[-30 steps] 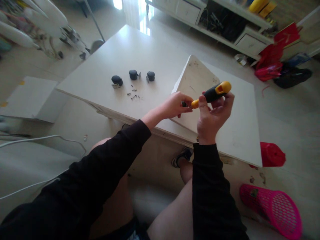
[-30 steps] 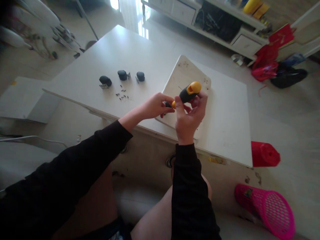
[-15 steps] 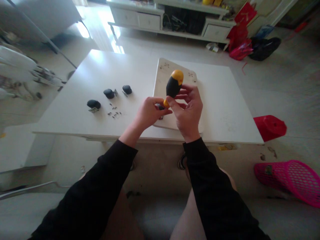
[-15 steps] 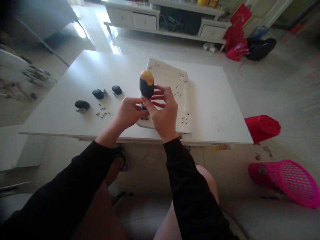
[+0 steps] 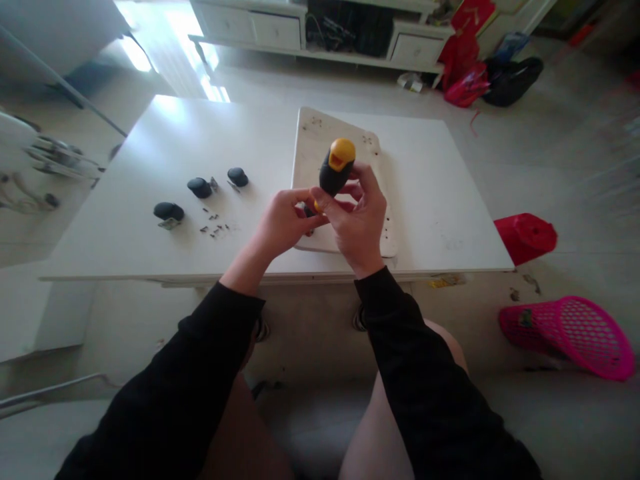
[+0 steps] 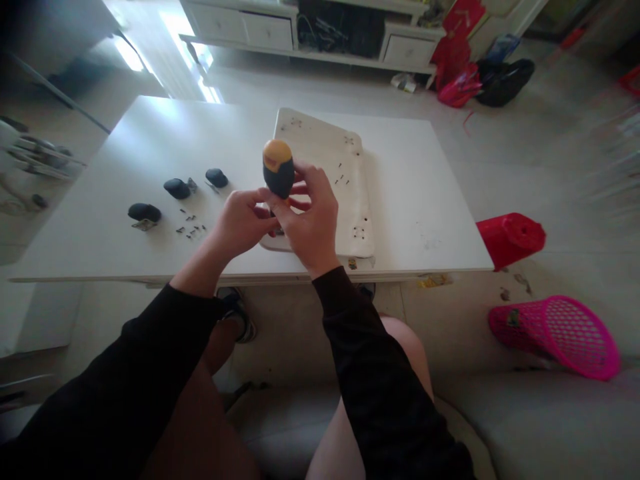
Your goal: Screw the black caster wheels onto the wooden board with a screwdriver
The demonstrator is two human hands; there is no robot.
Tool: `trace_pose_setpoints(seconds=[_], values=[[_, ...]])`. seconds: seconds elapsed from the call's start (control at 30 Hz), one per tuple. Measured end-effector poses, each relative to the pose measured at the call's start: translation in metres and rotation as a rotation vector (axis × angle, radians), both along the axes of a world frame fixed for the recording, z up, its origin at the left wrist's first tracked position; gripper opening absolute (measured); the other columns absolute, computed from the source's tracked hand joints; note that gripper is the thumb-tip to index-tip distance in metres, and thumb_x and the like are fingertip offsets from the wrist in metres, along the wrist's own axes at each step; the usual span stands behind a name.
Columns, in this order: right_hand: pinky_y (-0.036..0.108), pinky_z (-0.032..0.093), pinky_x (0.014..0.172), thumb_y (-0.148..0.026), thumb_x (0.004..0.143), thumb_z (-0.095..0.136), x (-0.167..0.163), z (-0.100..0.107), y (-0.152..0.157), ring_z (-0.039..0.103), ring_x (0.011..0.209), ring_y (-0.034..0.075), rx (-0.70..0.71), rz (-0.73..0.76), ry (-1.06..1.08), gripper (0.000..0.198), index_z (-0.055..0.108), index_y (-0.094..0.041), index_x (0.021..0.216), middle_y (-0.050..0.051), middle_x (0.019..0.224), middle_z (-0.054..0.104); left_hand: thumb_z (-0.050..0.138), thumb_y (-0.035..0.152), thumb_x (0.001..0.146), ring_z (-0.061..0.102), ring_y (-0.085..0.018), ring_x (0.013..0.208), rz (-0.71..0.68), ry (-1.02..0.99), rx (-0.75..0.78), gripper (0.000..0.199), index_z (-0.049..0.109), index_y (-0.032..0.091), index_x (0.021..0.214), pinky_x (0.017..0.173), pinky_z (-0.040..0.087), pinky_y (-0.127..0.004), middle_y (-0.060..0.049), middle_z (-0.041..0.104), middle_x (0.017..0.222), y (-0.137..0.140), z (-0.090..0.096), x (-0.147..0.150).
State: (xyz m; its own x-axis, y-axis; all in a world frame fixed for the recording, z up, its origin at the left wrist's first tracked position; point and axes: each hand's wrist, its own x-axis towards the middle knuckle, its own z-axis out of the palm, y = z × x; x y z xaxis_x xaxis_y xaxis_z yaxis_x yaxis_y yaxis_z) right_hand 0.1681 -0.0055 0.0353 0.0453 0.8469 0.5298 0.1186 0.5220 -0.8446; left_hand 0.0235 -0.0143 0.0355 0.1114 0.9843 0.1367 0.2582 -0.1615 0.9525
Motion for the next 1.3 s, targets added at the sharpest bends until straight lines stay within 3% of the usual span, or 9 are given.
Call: trace_pose_setpoints(seconds=[0.13, 0.4, 0.63, 0.77, 0.87, 1.1, 1.3], values=[[0.024, 0.065, 0.071, -0.046, 0.089, 0.080, 0.000, 0.001, -0.001, 0.073, 0.093, 0.013, -0.005, -0.003, 0.008, 0.044, 0.058, -0.032, 0.125, -0.001, 0.107, 0.070, 0.077, 0.033, 0.083, 0.062, -0.011, 0.048, -0.104, 0.032, -0.034, 0.015, 0.076, 0.018, 0.079, 0.046, 0.049, -0.021, 0.001, 0.066, 0.059, -0.003, 0.008, -0.003], [0.023, 0.063, 0.068, -0.047, 0.087, 0.081, -0.003, 0.012, -0.009, 0.073, 0.090, 0.012, -0.031, 0.026, 0.056, 0.042, 0.058, -0.030, 0.118, -0.002, 0.105, 0.072, 0.083, 0.025, 0.075, 0.060, -0.010, 0.048, 0.120, 0.058, 0.036, 0.016, 0.070, 0.018, 0.070, 0.042, 0.041, -0.018, 0.003, 0.062, 0.054, -0.003, 0.002, 0.001], [0.022, 0.062, 0.065, -0.040, 0.088, 0.078, -0.003, 0.013, -0.010, 0.072, 0.087, 0.011, -0.010, -0.005, 0.064, 0.041, 0.054, -0.030, 0.120, -0.002, 0.103, 0.070, 0.077, 0.026, 0.083, 0.060, -0.010, 0.048, -0.076, 0.020, -0.038, 0.009, 0.077, 0.019, 0.077, 0.045, 0.046, -0.022, 0.002, 0.065, 0.060, -0.004, 0.010, -0.002], [0.025, 0.064, 0.067, -0.049, 0.088, 0.078, -0.005, 0.008, -0.007, 0.072, 0.091, 0.013, 0.014, -0.001, 0.025, 0.044, 0.053, -0.030, 0.119, -0.001, 0.106, 0.068, 0.077, 0.024, 0.081, 0.053, -0.008, 0.043, 0.048, 0.033, 0.011, 0.012, 0.073, 0.019, 0.071, 0.041, 0.038, -0.019, 0.005, 0.056, 0.050, -0.004, 0.003, 0.003], [0.024, 0.064, 0.065, -0.055, 0.089, 0.077, -0.004, 0.002, -0.004, 0.071, 0.097, 0.015, 0.016, -0.007, -0.011, 0.043, 0.055, -0.029, 0.117, 0.001, 0.110, 0.066, 0.082, 0.026, 0.077, 0.056, -0.008, 0.045, 0.095, 0.007, 0.032, 0.015, 0.071, 0.018, 0.070, 0.041, 0.039, -0.018, 0.003, 0.060, 0.054, -0.002, -0.004, 0.006], [0.024, 0.064, 0.066, -0.057, 0.087, 0.079, -0.001, 0.005, -0.005, 0.072, 0.091, 0.014, -0.020, -0.047, 0.058, 0.047, 0.059, -0.031, 0.120, 0.000, 0.106, 0.068, 0.078, 0.028, 0.081, 0.058, -0.009, 0.046, -0.087, 0.007, -0.047, 0.010, 0.079, 0.018, 0.080, 0.044, 0.049, -0.020, 0.001, 0.068, 0.062, -0.002, 0.007, 0.002], [0.026, 0.065, 0.069, -0.056, 0.087, 0.079, -0.005, 0.009, -0.006, 0.073, 0.095, 0.015, -0.021, 0.007, 0.064, 0.048, 0.057, -0.031, 0.122, 0.002, 0.113, 0.070, 0.078, 0.023, 0.079, 0.057, -0.009, 0.043, 0.050, 0.028, -0.003, 0.011, 0.074, 0.017, 0.071, 0.041, 0.042, -0.019, 0.004, 0.060, 0.052, -0.003, 0.006, 0.003]])
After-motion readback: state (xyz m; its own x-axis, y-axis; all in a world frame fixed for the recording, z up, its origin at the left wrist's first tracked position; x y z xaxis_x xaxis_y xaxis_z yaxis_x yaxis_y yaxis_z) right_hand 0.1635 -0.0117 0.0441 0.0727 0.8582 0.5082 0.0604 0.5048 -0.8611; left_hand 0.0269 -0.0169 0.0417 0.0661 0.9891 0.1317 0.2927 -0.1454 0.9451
